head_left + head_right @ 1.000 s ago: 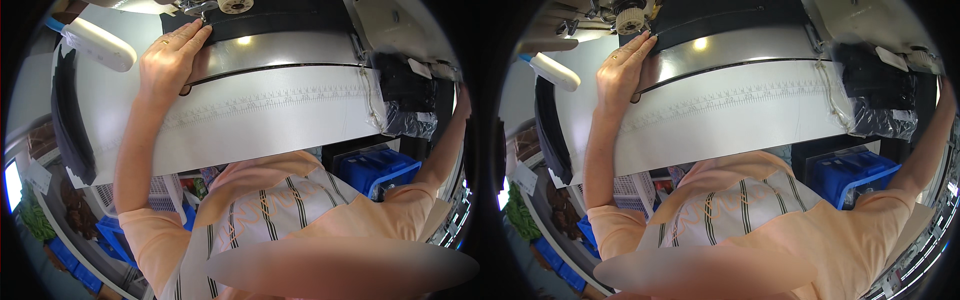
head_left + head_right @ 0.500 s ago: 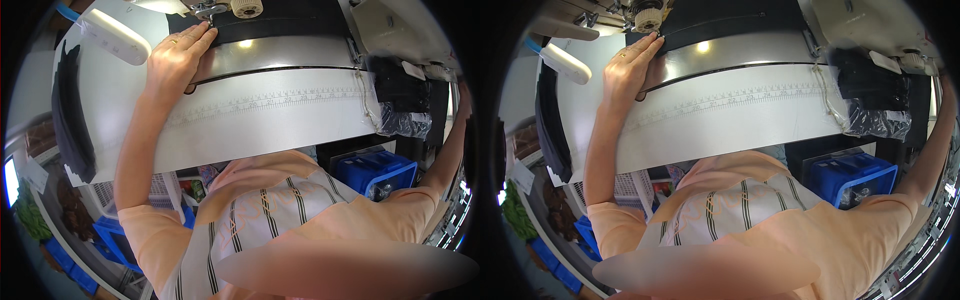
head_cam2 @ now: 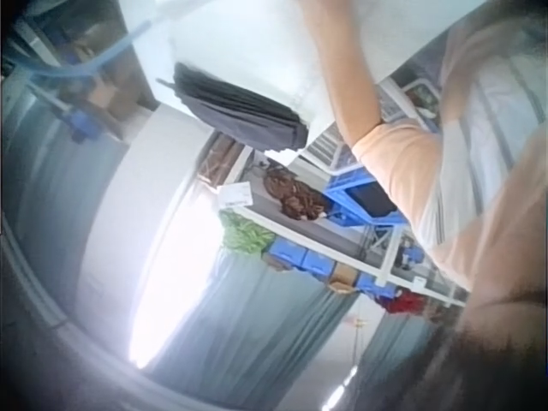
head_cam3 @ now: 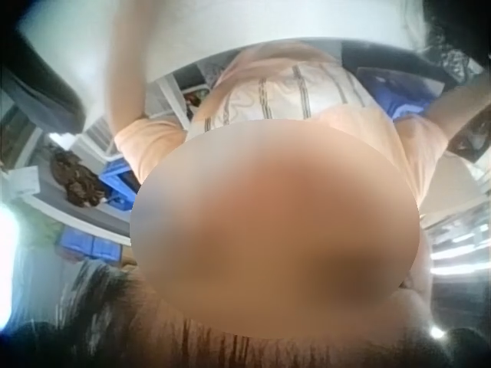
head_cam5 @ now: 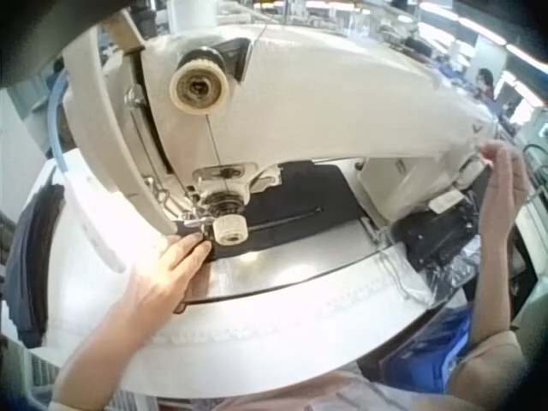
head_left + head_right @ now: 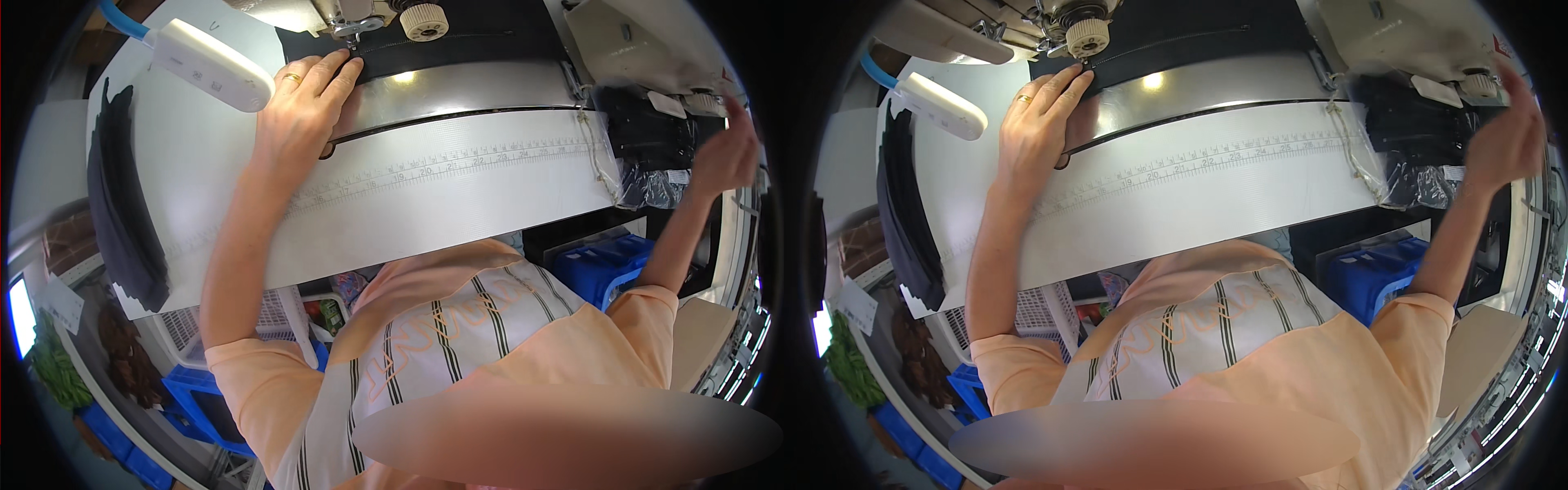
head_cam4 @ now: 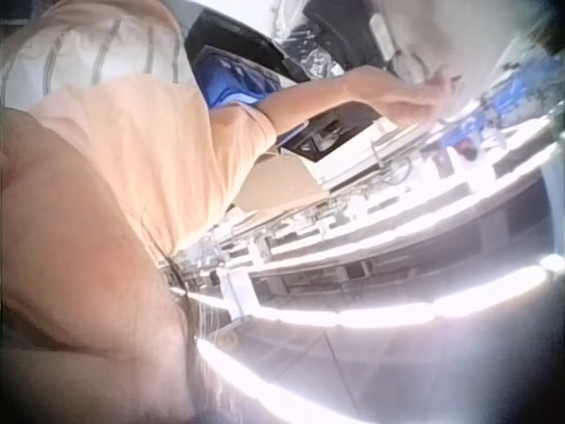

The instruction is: Sewing a zipper onto a leather panel using an industrial sewing machine.

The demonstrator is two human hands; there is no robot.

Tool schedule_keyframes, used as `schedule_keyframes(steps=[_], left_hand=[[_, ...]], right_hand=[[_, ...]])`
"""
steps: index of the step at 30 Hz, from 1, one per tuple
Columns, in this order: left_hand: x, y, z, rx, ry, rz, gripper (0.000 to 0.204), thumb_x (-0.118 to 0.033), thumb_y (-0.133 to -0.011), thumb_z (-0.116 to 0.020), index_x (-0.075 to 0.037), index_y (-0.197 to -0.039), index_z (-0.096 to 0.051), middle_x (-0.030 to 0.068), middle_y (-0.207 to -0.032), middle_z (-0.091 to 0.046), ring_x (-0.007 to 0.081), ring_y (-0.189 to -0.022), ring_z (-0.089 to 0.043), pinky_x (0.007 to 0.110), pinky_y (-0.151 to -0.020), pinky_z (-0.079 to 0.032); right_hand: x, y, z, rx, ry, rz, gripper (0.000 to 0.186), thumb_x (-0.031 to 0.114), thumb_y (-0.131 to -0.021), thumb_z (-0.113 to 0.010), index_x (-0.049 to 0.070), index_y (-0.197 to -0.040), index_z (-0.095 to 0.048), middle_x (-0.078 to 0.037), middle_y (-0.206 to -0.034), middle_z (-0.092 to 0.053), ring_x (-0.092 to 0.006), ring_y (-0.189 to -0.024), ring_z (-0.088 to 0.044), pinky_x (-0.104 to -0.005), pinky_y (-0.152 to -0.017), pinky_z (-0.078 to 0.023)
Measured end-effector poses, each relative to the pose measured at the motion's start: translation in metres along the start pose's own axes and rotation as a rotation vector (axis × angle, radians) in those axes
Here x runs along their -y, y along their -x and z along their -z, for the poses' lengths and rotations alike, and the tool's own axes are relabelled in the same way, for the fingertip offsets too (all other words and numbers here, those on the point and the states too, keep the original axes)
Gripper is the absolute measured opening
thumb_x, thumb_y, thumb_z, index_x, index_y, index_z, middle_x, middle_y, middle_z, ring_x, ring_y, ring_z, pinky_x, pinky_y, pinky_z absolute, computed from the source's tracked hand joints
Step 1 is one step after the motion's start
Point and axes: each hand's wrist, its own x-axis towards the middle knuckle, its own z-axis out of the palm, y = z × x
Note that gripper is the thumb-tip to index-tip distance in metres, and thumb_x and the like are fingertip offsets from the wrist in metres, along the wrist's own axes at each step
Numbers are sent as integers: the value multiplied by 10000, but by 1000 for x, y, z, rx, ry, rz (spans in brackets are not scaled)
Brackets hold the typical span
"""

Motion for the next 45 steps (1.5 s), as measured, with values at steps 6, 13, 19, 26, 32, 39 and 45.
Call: schedule_keyframes(steps=[6, 13, 19, 26, 32, 39, 45], left_hand=[[5, 1, -4, -21, -15, -17, 299, -67, -756, -715, -69, -1054, -700, 63, -1090, -686, 229, -996, -663, 349, -820, -546], [2, 3, -5, -48, -28, 15, 256, -80, -742, -730, -85, -998, -722, 56, -1052, -713, 227, -976, -686, 341, -789, -553], [5, 3, -5, -7, 20, 31, 295, -61, -733, -725, -84, -1027, -721, 72, -1098, -707, 226, -1005, -685, 342, -809, -554], [4, 1, -3, 16, 51, 43, 317, -42, -723, -718, -81, -1038, -718, 80, -1099, -707, 235, -1013, -685, 339, -835, -560], [6, 5, -9, -11, 60, 37, 340, -28, -707, -706, -72, -1044, -716, 79, -1105, -705, 237, -1028, -681, 340, -844, -560], [18, 2, -11, 46, 49, 36, 403, 0, -702, -679, -61, -1100, -703, 102, -1161, -684, 259, -1095, -653, 348, -919, -541], [19, -5, -13, -2, 11, 3, 281, 19, -808, -626, -90, -1043, -736, 75, -1096, -712, 212, -1010, -691, 307, -828, -572]], right_hand=[[94, 115, -162, 902, -259, 219, 274, 119, -868, -667, 81, -1139, -676, -84, -1231, -636, -291, -1168, -551, -389, -1003, -446], [92, 130, -192, 878, -147, 324, 380, 111, -726, -774, 107, -1098, -700, -13, -1115, -666, -206, -1072, -597, -309, -858, -554], [95, 125, -191, 856, -104, 401, 366, 123, -722, -773, 127, -1082, -709, 23, -1066, -678, -168, -1013, -615, -277, -777, -576], [92, 123, -190, 852, -106, 417, 364, 130, -730, -769, 128, -1088, -705, 19, -1086, -678, -167, -997, -621, -274, -767, -578], [92, 126, -190, 853, -106, 415, 329, 126, -762, -745, 132, -1088, -703, 15, -1090, -680, -172, -1007, -620, -282, -766, -581], [88, 126, -199, 827, -82, 410, 299, 158, -800, -724, 132, -1097, -700, -11, -1112, -682, -186, -1060, -616, -298, -795, -586], [84, 128, -198, 838, -60, 416, 295, 186, -839, -696, 130, -1128, -684, -38, -1145, -674, -209, -1103, -603, -314, -843, -571]])
